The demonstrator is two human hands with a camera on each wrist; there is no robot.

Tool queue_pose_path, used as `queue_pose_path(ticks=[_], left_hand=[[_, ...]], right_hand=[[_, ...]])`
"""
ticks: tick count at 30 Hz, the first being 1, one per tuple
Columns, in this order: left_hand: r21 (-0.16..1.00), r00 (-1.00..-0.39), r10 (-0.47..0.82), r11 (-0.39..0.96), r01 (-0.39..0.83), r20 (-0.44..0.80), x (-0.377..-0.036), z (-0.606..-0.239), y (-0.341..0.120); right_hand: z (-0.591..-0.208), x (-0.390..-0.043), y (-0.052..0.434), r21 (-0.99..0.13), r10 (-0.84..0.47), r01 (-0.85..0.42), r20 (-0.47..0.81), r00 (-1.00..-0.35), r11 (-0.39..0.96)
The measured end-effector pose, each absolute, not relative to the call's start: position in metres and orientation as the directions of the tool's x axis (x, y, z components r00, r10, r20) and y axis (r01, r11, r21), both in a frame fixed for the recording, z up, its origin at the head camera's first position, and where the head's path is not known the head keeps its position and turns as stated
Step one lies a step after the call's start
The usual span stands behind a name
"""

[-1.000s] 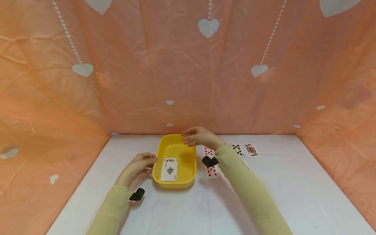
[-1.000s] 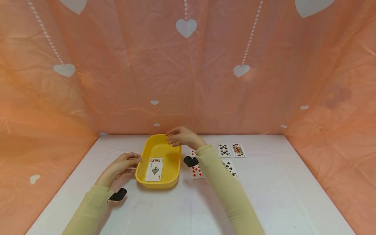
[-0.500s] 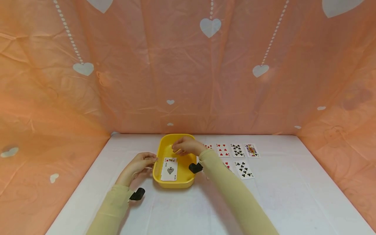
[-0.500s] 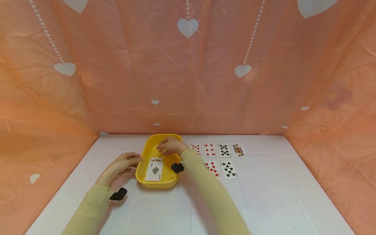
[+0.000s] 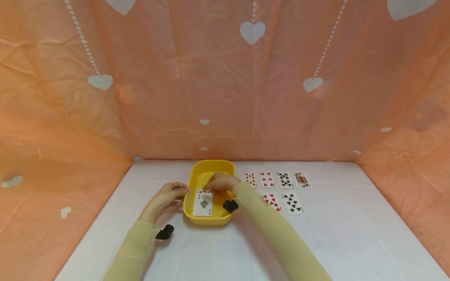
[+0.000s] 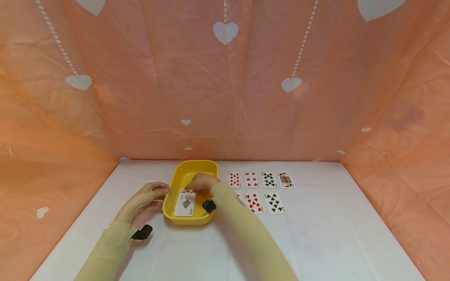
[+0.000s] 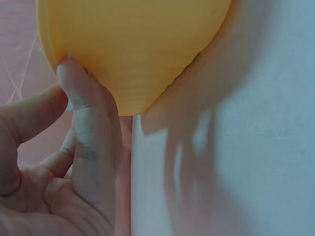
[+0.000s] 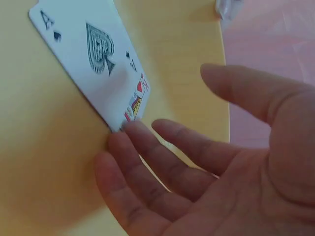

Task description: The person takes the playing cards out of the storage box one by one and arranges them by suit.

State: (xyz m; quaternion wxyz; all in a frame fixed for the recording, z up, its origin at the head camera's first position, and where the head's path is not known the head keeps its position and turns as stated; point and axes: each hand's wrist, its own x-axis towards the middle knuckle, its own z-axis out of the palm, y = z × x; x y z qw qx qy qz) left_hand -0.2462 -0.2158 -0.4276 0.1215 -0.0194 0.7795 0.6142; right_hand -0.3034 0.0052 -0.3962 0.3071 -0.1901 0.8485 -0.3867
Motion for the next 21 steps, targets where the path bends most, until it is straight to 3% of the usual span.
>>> queue_pose_path(ticks=[11,21], left_hand=[[0.957,-0.969,0.130,0.230,-0.176,-0.209,-0.2455,-0.4267,-0.2152],[0.962,-0.970,0.143,0.218,-0.163,-0.197,-0.2432,-0.4250,-0.2154]], right_hand=[[-0.3986,-0.3019,-0.0006,-0.678,-0.604,-0.204,-0.427,-0.673,0.706],[-0.4015,-0.3033,-0.0042,-0.656,-0.629,-0.212,-0.503,-0.593,0.724]])
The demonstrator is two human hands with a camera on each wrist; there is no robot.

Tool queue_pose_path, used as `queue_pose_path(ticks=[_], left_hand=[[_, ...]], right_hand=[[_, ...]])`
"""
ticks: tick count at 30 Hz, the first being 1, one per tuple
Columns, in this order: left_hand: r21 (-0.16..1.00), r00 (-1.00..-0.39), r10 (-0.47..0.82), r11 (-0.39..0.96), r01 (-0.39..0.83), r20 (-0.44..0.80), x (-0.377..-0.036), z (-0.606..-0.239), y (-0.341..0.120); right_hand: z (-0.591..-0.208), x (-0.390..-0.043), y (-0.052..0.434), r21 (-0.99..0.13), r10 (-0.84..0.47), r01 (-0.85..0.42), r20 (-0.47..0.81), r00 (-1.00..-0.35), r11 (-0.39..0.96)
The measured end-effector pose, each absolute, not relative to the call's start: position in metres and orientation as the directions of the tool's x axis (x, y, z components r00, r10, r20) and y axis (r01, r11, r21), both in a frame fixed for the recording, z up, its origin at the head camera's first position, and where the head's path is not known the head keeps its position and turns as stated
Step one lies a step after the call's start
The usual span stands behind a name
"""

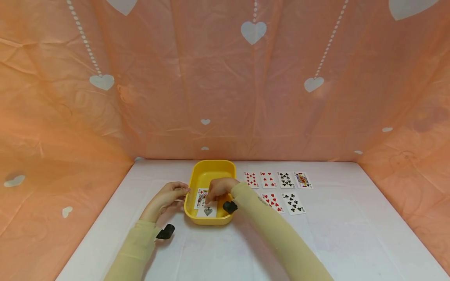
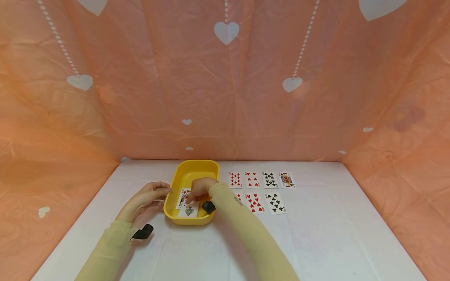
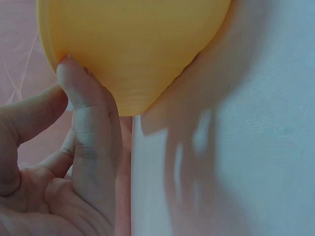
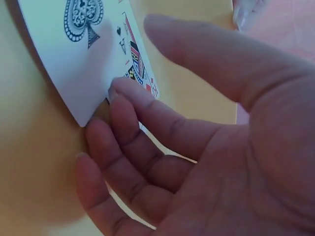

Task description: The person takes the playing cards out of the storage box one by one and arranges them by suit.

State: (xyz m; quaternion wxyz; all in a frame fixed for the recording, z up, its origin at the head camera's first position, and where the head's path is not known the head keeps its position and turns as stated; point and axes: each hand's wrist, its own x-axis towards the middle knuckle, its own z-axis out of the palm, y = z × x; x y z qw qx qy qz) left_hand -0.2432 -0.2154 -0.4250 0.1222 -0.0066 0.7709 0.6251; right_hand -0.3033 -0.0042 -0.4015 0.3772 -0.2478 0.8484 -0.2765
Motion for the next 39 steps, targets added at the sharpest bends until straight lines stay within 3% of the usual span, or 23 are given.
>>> queue_pose_path(ticks=[3,14,28,35,39], left_hand=[[0.962,-0.970,0.143,0.220,-0.163,-0.197,-0.243,-0.425,-0.215],[0.951,-0.970,0.114,0.250,-0.182,-0.215,-0.246,-0.427,-0.214],[0.949,-0.970,0.108,0.258,-0.183,-0.216,-0.246,-0.426,-0.215],[0.946,-0.969,0.112,0.268,-0.182,-0.218,-0.244,-0.423,-0.215],[0.944,-0.970,0.102,0.275,-0.185,-0.220,-0.244,-0.423,-0.214]], right_hand=[[-0.401,-0.303,-0.004,-0.646,-0.635,-0.238,-0.493,-0.595,0.725],[-0.394,-0.300,0.009,-0.655,-0.575,-0.214,-0.404,-0.711,0.725],[-0.395,-0.310,0.013,-0.715,-0.684,-0.268,-0.386,-0.619,0.646],[-0.394,-0.311,0.015,-0.724,-0.676,-0.261,-0.367,-0.639,0.639],[-0.395,-0.312,0.018,-0.791,-0.666,-0.162,-0.363,-0.652,0.589]])
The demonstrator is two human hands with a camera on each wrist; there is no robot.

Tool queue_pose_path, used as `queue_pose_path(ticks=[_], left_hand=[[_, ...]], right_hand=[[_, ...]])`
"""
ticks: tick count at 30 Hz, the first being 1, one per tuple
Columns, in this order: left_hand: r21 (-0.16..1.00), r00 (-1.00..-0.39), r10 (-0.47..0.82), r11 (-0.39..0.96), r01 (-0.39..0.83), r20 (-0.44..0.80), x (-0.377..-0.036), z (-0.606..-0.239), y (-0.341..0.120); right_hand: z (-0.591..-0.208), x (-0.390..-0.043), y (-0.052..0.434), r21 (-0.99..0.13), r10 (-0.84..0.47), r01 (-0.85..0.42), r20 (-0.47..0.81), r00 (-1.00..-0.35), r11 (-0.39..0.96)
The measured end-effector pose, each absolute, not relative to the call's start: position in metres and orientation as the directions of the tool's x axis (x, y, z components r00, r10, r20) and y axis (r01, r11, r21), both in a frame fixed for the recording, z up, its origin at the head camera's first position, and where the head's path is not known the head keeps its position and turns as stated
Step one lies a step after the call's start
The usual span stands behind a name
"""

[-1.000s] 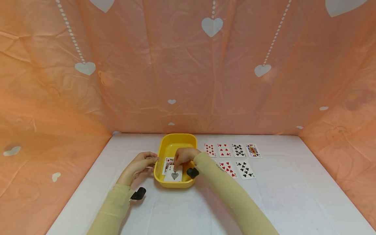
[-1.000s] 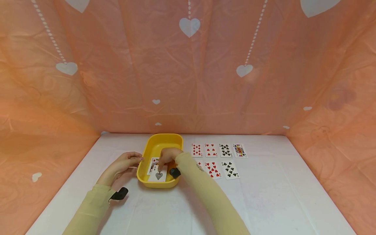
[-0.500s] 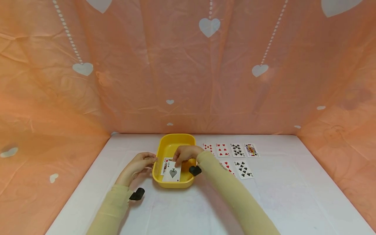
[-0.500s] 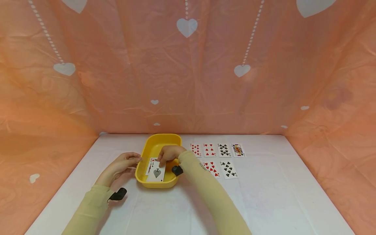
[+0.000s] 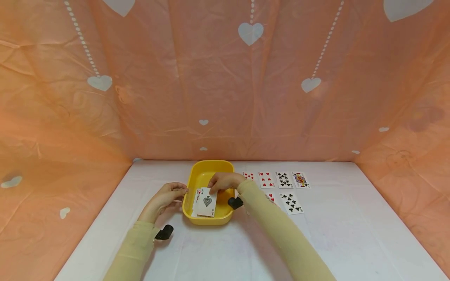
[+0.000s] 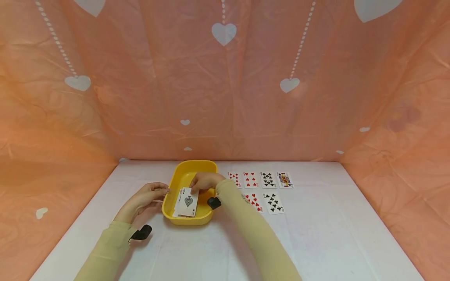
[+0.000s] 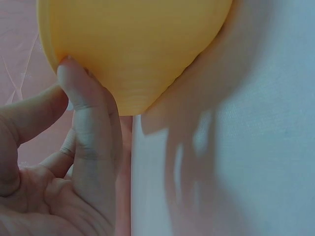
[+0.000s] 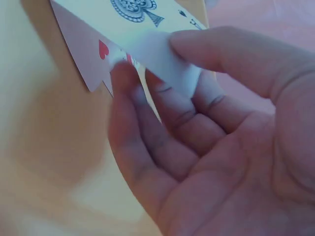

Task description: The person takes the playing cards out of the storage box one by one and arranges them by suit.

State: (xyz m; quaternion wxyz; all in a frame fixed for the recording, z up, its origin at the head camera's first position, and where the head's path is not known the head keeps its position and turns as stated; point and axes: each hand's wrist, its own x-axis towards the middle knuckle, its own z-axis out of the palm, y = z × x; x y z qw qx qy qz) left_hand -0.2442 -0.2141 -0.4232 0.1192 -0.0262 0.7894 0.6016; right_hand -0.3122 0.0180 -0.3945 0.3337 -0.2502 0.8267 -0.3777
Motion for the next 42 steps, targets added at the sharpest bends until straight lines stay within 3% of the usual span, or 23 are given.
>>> queue_pose_path(ticks=[6,25,42], left_hand=[[0.939,-0.969,0.085,0.280,-0.200,-0.232,-0.247,-0.427,-0.215],[0.936,-0.967,0.085,0.284,-0.209,-0.242,-0.249,-0.428,-0.214],[0.940,-0.968,0.092,0.277,-0.200,-0.233,-0.249,-0.430,-0.213]], right_hand=[[-0.389,-0.314,0.028,-0.859,-0.643,-0.032,-0.358,-0.677,0.512],[-0.374,-0.319,0.078,-0.950,-0.647,-0.054,-0.166,-0.744,0.306],[-0.383,-0.304,0.185,-0.988,-0.494,0.010,-0.086,-0.865,0.154]])
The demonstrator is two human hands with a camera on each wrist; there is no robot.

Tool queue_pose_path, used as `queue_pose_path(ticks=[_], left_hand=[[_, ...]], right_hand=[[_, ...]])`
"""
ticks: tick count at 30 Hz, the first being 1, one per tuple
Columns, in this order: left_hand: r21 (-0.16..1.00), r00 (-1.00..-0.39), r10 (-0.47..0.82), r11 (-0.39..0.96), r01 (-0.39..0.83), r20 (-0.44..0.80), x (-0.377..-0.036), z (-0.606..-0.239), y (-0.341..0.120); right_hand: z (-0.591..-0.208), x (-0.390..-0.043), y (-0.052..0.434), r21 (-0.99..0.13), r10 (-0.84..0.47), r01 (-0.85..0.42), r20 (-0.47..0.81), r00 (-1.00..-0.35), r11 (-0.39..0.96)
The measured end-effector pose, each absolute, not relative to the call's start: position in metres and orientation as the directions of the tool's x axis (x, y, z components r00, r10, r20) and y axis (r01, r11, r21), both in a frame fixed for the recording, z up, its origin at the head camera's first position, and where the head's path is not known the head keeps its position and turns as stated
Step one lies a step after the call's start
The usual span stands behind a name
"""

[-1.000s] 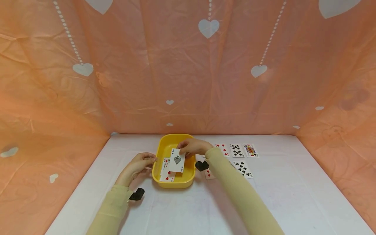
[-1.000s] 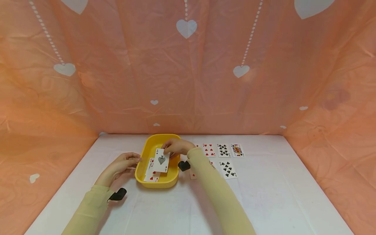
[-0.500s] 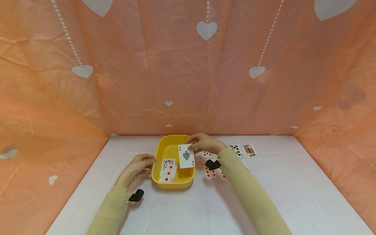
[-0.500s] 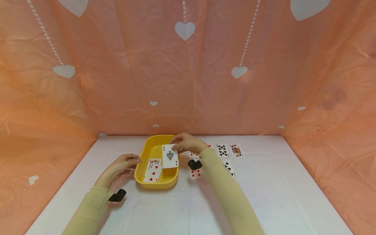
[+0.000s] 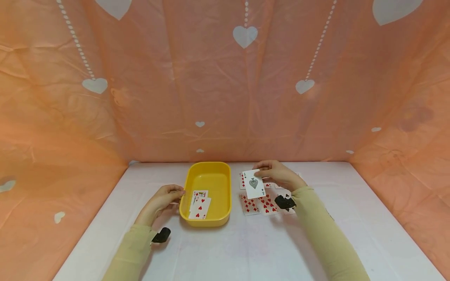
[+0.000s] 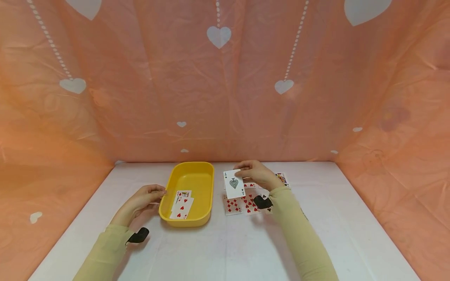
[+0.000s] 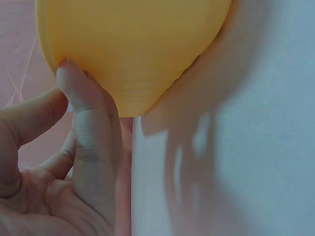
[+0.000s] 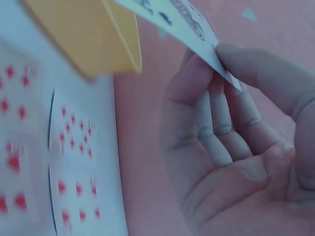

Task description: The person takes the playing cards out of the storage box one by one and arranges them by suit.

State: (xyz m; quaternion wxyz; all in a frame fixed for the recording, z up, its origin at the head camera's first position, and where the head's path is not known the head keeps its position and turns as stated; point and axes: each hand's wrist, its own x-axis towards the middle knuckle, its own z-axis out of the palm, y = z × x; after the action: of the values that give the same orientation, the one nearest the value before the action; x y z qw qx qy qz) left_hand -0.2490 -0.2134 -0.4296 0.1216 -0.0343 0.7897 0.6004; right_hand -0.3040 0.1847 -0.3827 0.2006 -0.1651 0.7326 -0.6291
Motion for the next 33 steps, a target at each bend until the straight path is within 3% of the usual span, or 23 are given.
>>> queue_pose_path(ticks=[19,33], left_hand=[[0.943,-0.967,0.098,0.267,-0.201,-0.234,-0.248,-0.428,-0.214],[0.939,-0.965,0.085,0.265,-0.219,-0.249,-0.251,-0.429,-0.214]], right_hand=[[-0.421,-0.275,0.324,-0.976,-0.315,0.106,-0.164,-0.935,0.192],[-0.449,-0.271,0.347,-0.940,-0.135,0.196,-0.241,-0.961,0.280]])
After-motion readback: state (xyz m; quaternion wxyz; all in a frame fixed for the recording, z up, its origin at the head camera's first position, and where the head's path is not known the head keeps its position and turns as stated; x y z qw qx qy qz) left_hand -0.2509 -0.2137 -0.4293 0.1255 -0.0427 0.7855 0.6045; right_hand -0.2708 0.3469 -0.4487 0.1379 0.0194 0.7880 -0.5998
